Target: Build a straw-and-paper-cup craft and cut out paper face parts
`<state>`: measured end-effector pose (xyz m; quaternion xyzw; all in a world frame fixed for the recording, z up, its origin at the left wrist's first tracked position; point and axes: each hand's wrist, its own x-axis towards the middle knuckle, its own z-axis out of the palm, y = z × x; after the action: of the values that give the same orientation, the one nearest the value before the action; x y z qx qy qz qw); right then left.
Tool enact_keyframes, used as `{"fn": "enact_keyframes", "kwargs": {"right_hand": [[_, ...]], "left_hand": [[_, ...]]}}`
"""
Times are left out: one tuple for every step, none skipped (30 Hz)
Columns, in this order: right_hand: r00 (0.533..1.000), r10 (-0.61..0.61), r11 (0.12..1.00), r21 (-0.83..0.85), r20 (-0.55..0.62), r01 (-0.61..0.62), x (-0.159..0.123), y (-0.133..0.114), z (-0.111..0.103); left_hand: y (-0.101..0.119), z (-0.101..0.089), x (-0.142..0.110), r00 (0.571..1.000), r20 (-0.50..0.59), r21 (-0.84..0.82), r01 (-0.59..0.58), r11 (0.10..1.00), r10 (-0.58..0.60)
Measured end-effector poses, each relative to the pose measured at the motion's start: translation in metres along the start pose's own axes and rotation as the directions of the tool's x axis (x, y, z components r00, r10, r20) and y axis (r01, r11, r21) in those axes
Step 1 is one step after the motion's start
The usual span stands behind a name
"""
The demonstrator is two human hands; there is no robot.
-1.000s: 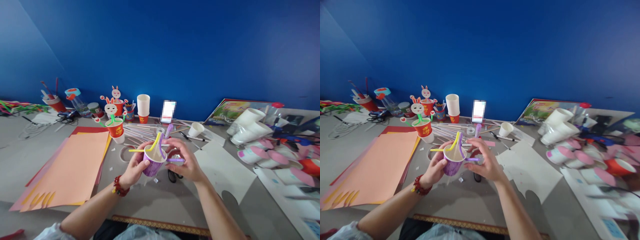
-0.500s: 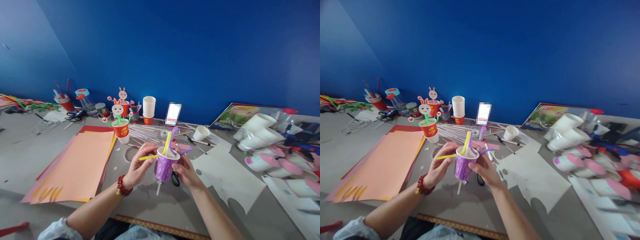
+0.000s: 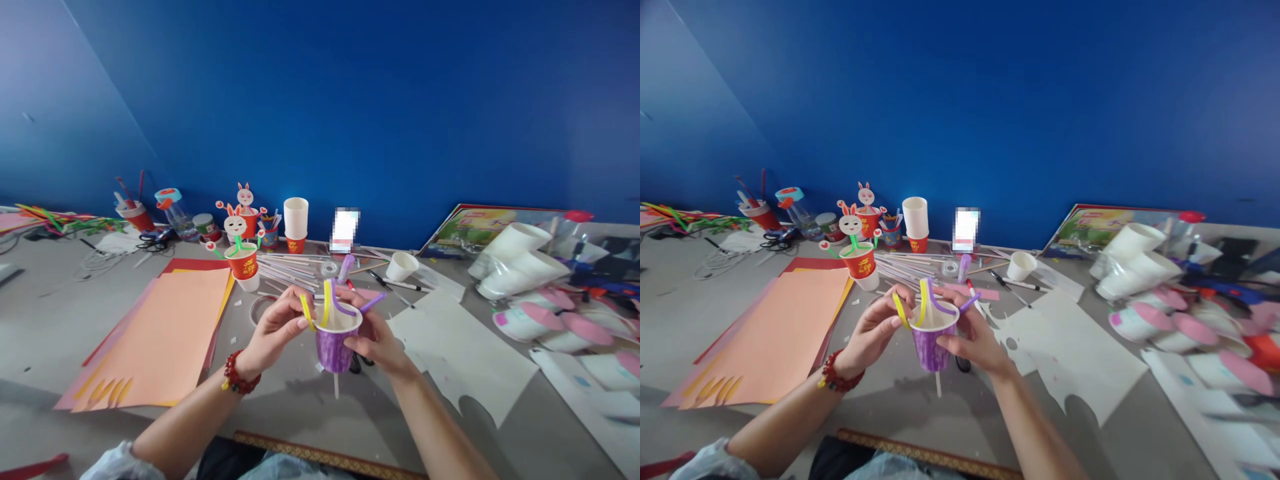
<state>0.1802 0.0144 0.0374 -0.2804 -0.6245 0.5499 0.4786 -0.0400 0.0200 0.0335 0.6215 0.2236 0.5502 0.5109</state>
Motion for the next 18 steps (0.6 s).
{"fn": "enact_keyframes", "kwargs": {"right_hand": [[1.000, -0.007, 1.000, -0.013, 0.006, 0.007, 0.000, -0.001, 0.000], [1.000, -0.013, 1.000, -0.021, 0.011, 0.013, 0.000, -0.002, -0.001], [1.000, -0.016, 0.999, -0.027, 0.016, 0.017, 0.000, -0.002, -0.001], [1.000, -0.016, 0.999, -0.030, 0.023, 0.017, 0.000, -0.001, -0.001], [0.999, -0.015, 0.999, -0.030, 0.032, 0.016, -0.001, -0.001, -0.002], [0.999, -0.014, 0.999, -0.029, 0.040, 0.015, -0.001, 0.000, -0.002], [0.999, -0.016, 0.999, -0.030, 0.042, 0.017, -0.001, 0.001, -0.003], [0.999, -0.021, 0.999, -0.031, 0.042, 0.022, -0.002, 0.002, -0.003], [0.999, -0.033, 0.999, -0.032, 0.037, 0.034, -0.002, 0.003, -0.003], [0.998, -0.048, 0.998, -0.031, 0.029, 0.049, -0.002, 0.003, -0.004], [0.998, -0.061, 0.998, -0.031, 0.022, 0.062, -0.002, 0.004, -0.004], [0.997, -0.072, 0.997, -0.030, 0.018, 0.073, -0.003, 0.005, -0.004], [0.997, -0.080, 0.996, -0.027, 0.017, 0.081, -0.003, 0.005, -0.005], [0.996, -0.087, 0.996, -0.024, 0.018, 0.087, -0.003, 0.006, -0.005], [0.996, -0.092, 0.995, -0.023, 0.017, 0.092, -0.003, 0.007, -0.006], [0.995, -0.095, 0.995, -0.023, 0.013, 0.096, -0.003, 0.008, -0.006], [0.995, -0.099, 0.995, -0.026, 0.003, 0.099, -0.004, 0.009, -0.007], [0.995, -0.102, 0.994, -0.032, -0.010, 0.101, -0.004, 0.010, -0.007]], "left_hand": [[0.003, 0.001, 0.001, 0.999, 0.004, -0.011, 0.033, 0.999, -0.033], [0.007, 0.002, 0.002, 0.998, 0.012, -0.018, 0.063, 0.998, -0.062], [0.011, 0.003, 0.004, 0.996, 0.024, -0.018, 0.089, 0.996, -0.089], [0.016, 0.003, 0.005, 0.994, 0.037, -0.012, 0.107, 0.994, -0.107], [0.021, 0.004, 0.008, 0.992, 0.048, 0.002, 0.117, 0.993, -0.117], [0.026, 0.004, 0.010, 0.990, 0.060, 0.022, 0.124, 0.992, -0.125], [0.031, 0.004, 0.012, 0.989, 0.070, 0.043, 0.124, 0.991, -0.127], [0.035, 0.004, 0.013, 0.989, 0.077, 0.064, 0.119, 0.991, -0.124], [0.038, 0.005, 0.014, 0.990, 0.081, 0.081, 0.108, 0.991, -0.115], [0.040, 0.005, 0.015, 0.991, 0.082, 0.090, 0.095, 0.991, -0.102], [0.040, 0.006, 0.014, 0.993, 0.078, 0.086, 0.083, 0.993, -0.089], [0.040, 0.007, 0.013, 0.995, 0.067, 0.068, 0.072, 0.995, -0.077], [0.038, 0.008, 0.012, 0.996, 0.053, 0.042, 0.064, 0.997, -0.066], [0.036, 0.010, 0.011, 0.998, 0.038, 0.019, 0.058, 0.998, -0.059], [0.034, 0.011, 0.009, 0.998, 0.024, 0.013, 0.050, 0.999, -0.051], [0.032, 0.011, 0.009, 1.000, 0.007, 0.032, 0.030, 0.999, -0.031], [0.031, 0.011, 0.008, 1.000, -0.005, 0.080, -0.006, 0.997, 0.006], [0.030, 0.011, 0.008, 0.998, -0.007, 0.155, -0.055, 0.986, 0.057]]}}
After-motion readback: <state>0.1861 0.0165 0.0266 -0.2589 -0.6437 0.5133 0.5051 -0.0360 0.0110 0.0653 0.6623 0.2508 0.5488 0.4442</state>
